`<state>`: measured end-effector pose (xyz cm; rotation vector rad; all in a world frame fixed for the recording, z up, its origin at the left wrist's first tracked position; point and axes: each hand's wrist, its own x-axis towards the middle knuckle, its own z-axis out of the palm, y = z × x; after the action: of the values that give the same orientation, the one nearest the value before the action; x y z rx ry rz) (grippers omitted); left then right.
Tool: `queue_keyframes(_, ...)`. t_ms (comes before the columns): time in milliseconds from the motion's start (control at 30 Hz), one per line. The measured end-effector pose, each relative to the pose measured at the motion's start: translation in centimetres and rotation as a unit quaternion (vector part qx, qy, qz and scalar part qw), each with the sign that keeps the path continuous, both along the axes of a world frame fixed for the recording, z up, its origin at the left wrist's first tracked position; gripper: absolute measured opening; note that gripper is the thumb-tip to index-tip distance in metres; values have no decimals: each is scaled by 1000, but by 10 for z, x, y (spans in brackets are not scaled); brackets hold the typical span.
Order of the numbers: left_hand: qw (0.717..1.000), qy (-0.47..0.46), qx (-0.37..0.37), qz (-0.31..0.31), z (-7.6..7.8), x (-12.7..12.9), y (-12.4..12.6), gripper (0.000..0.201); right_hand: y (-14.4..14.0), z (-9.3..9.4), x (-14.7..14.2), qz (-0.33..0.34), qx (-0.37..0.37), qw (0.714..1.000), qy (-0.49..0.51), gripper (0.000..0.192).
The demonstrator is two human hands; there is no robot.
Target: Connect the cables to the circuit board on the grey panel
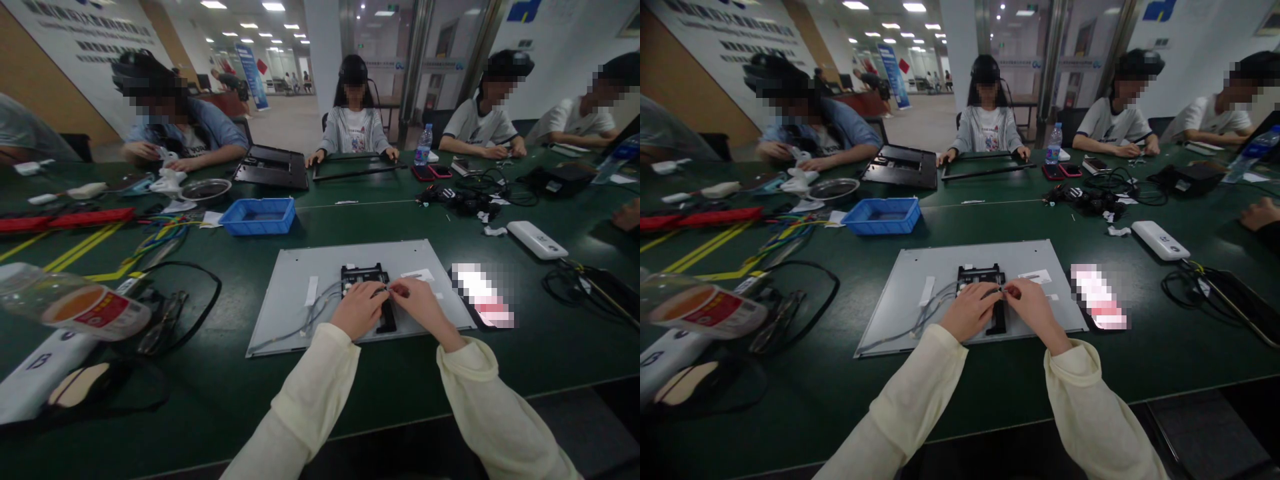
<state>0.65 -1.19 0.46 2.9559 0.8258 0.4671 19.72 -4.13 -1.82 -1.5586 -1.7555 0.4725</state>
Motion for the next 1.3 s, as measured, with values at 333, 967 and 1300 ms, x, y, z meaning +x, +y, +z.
queue_keyframes(333,1000,6,-2,-5,3,0,-1,30,-2,-2,3,17,9,999,-34,13)
queue_keyframes(967,935,-218,-126,249,21,-85,34,36,-5,5,6,-19,40,999,-10,16)
queue_keyframes(1300,927,-158,-195,278,0,-119,71,48,-4,1,7,-12,38,998,-49,15)
